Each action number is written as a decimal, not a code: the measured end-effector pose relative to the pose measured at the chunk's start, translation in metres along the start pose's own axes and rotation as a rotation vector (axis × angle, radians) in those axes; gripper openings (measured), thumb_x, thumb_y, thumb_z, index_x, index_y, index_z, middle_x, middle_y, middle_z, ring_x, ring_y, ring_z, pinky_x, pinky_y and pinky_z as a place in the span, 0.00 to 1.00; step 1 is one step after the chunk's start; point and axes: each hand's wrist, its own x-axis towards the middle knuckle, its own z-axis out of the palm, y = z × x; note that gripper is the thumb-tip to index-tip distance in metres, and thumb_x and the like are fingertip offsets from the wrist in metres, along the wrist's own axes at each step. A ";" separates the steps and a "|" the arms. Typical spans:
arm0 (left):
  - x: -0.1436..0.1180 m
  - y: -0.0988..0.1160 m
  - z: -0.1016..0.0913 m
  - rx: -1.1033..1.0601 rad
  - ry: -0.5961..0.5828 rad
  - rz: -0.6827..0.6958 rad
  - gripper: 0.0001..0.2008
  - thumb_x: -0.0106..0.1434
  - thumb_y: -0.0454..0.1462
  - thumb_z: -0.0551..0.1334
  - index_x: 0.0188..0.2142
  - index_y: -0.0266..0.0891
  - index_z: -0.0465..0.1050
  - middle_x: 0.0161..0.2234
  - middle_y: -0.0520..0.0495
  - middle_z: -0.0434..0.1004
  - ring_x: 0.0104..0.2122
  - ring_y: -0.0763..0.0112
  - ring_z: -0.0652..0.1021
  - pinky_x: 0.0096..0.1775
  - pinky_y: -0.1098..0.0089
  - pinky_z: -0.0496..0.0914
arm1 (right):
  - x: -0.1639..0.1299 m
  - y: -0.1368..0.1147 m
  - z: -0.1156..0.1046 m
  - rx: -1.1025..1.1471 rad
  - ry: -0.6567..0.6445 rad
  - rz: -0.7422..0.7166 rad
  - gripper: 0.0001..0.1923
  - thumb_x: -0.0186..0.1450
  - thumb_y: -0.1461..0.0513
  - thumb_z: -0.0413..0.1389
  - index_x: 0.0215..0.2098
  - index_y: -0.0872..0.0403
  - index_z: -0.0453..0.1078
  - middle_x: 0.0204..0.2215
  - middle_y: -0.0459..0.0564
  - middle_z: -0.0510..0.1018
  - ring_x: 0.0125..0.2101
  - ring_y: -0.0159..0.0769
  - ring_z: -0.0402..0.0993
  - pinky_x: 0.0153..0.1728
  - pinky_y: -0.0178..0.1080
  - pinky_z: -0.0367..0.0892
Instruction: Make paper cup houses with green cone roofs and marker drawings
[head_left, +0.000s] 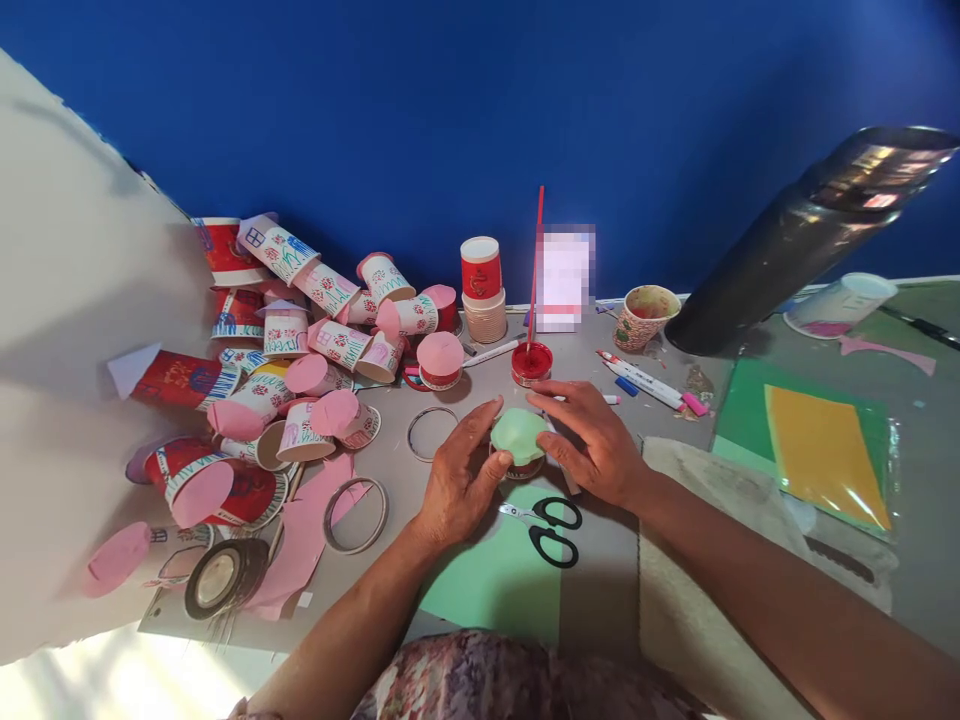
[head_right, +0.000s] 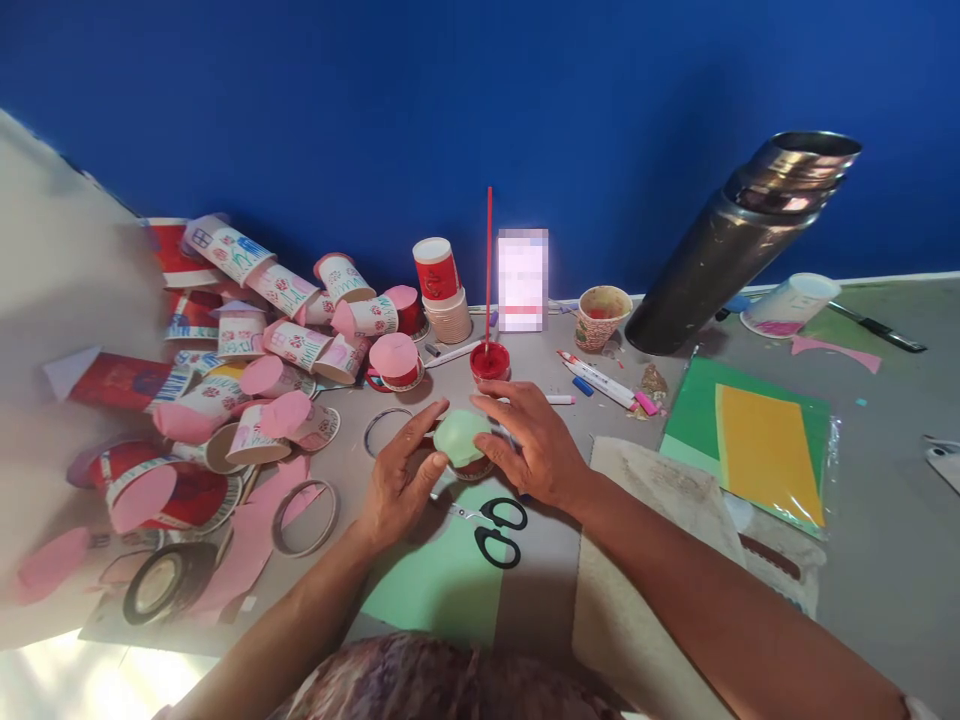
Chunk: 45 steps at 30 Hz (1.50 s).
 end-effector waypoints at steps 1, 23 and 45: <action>0.000 0.000 0.001 0.034 -0.003 0.038 0.28 0.71 0.46 0.61 0.67 0.43 0.64 0.64 0.37 0.71 0.62 0.54 0.73 0.62 0.53 0.69 | 0.000 0.000 0.000 -0.013 -0.014 -0.011 0.19 0.74 0.58 0.54 0.62 0.51 0.68 0.57 0.61 0.75 0.56 0.51 0.70 0.56 0.57 0.70; 0.001 0.015 0.016 -0.065 0.046 -0.296 0.48 0.57 0.41 0.72 0.70 0.40 0.49 0.58 0.35 0.74 0.56 0.55 0.77 0.58 0.55 0.71 | 0.000 0.011 0.002 0.002 0.107 0.179 0.14 0.76 0.57 0.48 0.51 0.52 0.73 0.48 0.57 0.81 0.50 0.45 0.75 0.50 0.47 0.71; 0.021 -0.007 -0.198 0.270 0.838 -0.432 0.46 0.53 0.40 0.73 0.68 0.39 0.56 0.60 0.34 0.72 0.59 0.51 0.76 0.58 0.54 0.72 | -0.009 0.018 0.005 -0.050 0.034 0.113 0.12 0.73 0.55 0.52 0.48 0.48 0.75 0.43 0.52 0.82 0.41 0.46 0.80 0.40 0.46 0.76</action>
